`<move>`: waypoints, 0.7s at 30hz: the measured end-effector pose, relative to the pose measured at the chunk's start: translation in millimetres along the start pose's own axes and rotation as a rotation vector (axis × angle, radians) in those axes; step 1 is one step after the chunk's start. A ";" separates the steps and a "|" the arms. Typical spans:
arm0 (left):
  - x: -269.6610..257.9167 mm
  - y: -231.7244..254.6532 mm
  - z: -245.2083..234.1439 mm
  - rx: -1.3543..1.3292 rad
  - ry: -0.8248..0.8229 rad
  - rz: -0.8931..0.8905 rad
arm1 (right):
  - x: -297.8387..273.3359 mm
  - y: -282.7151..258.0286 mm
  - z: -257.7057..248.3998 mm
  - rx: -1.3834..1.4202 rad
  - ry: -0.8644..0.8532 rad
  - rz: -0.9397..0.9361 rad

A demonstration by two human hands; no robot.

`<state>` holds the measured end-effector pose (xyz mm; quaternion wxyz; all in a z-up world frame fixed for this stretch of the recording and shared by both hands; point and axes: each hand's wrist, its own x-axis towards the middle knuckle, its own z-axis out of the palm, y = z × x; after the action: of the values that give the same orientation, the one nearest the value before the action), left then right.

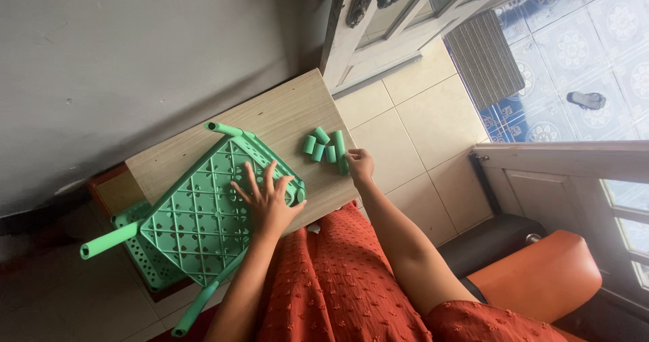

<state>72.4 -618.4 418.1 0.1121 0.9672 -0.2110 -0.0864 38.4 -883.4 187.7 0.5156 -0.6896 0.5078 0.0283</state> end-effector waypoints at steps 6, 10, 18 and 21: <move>-2.7 -3.1 1.0 0.038 -0.024 0.048 | 2.9 1.5 -15.4 0.039 0.144 -0.213; -10.4 -4.3 6.9 0.004 -0.026 0.063 | -9.8 -29.2 -17.8 0.217 0.134 -0.312; -60.3 -11.7 28.9 -0.233 0.105 0.145 | -119.8 -161.2 -4.1 0.168 -0.597 -0.610; -52.3 -25.7 30.3 -0.259 0.357 0.058 | -153.5 -196.2 15.2 0.014 -0.662 -0.963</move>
<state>29.1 -578.7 388.8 0.2736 0.9381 -0.2026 0.0633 114.8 -778.5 400.9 0.6062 -0.7936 -0.0511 0.0012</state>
